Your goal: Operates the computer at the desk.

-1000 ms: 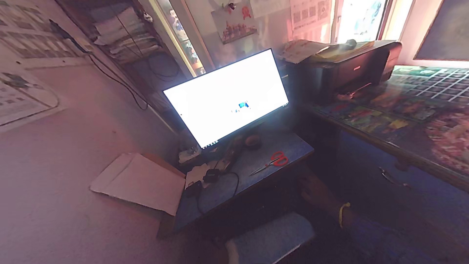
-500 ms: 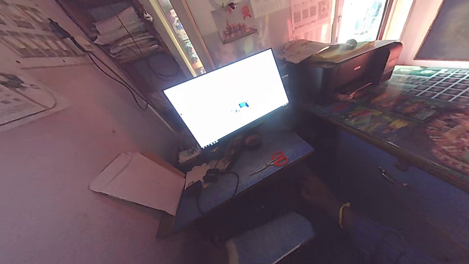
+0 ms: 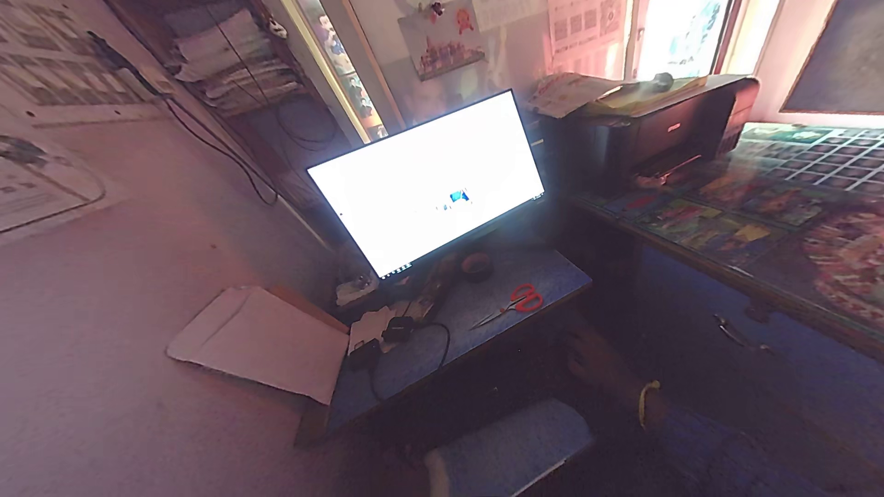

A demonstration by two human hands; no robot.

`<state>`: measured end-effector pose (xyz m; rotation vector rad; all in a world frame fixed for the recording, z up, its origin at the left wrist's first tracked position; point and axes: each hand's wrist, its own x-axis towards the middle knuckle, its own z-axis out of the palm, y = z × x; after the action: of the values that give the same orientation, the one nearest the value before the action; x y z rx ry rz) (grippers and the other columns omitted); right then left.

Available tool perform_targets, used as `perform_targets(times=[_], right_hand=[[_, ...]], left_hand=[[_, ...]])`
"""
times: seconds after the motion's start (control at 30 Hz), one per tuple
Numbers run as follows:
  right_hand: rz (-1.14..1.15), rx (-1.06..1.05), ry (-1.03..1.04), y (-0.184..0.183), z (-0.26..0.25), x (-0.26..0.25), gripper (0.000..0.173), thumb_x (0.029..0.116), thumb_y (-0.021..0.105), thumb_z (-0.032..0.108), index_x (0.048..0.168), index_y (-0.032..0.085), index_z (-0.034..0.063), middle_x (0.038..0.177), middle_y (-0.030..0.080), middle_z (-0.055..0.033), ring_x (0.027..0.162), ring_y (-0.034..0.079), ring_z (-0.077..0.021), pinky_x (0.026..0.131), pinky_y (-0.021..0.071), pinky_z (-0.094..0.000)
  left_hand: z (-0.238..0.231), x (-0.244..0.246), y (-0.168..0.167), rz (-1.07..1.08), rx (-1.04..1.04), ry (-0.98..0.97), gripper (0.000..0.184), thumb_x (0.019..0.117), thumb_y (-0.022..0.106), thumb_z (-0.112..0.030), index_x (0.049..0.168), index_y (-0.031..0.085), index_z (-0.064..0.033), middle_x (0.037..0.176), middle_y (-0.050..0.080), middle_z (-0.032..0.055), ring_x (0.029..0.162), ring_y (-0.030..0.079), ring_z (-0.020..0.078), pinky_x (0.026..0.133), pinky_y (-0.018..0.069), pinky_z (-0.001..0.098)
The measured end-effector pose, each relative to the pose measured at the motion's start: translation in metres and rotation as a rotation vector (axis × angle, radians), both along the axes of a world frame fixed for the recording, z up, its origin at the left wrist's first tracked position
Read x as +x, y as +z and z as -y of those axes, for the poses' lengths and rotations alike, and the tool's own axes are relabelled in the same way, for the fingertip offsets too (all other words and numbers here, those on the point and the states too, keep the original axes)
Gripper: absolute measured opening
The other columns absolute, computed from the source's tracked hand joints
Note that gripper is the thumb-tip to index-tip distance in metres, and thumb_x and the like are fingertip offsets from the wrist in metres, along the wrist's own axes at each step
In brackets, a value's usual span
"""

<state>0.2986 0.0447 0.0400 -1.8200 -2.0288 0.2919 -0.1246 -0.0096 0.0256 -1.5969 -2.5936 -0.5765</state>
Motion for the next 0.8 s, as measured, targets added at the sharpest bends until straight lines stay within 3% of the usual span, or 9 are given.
perform_targets(times=[0.23,0.43,0.53,0.63,0.8], right_hand=[[0.009,0.014,0.002,0.000,-0.001,0.000,0.050,0.0976,0.056,0.038,0.144,0.059,0.0197,0.150,0.053,-0.0118,0.142,0.047,-0.0308,0.117,0.0393,-0.0475],[0.014,-0.025,-0.008,0.002,-0.001,-0.001,0.050,0.0980,0.055,0.038,0.145,0.057,0.0227,0.153,0.051,-0.0099,0.144,0.045,-0.0290,0.117,0.0391,-0.0474],[0.003,-0.012,-0.005,0.000,-0.001,0.000,0.049,0.0981,0.055,0.038,0.145,0.058,0.0220,0.152,0.052,-0.0104,0.143,0.045,-0.0290,0.117,0.0390,-0.0470],[0.011,0.027,-0.004,-0.002,-0.001,0.000,0.049,0.0974,0.055,0.037,0.143,0.060,0.0203,0.150,0.054,-0.0109,0.142,0.048,-0.0294,0.116,0.0405,-0.0466],[0.004,0.021,-0.005,0.000,-0.002,0.000,0.050,0.0971,0.056,0.038,0.143,0.059,0.0185,0.149,0.054,-0.0121,0.141,0.048,-0.0307,0.116,0.0407,-0.0477]], left_hand=[[0.001,0.000,0.005,0.015,-0.008,0.001,0.058,0.1085,0.034,-0.039,0.143,0.050,0.0047,0.143,0.056,0.0238,0.133,0.056,0.0360,0.111,0.0449,0.0492],[-0.008,-0.013,-0.020,-0.047,-0.025,-0.020,0.057,0.1081,0.037,-0.037,0.139,0.053,0.0081,0.139,0.057,0.0289,0.131,0.057,0.0401,0.109,0.0463,0.0531],[-0.007,-0.009,-0.013,-0.036,-0.028,-0.008,0.054,0.1079,0.040,-0.034,0.139,0.052,0.0084,0.138,0.057,0.0296,0.129,0.058,0.0415,0.108,0.0470,0.0543],[-0.002,-0.002,0.001,-0.018,-0.030,0.015,0.057,0.1086,0.034,-0.039,0.144,0.050,0.0034,0.144,0.057,0.0226,0.133,0.057,0.0340,0.111,0.0459,0.0471],[-0.001,0.000,0.007,0.012,-0.025,0.002,0.057,0.1086,0.033,-0.038,0.143,0.050,0.0044,0.144,0.056,0.0229,0.133,0.056,0.0341,0.111,0.0450,0.0472]])
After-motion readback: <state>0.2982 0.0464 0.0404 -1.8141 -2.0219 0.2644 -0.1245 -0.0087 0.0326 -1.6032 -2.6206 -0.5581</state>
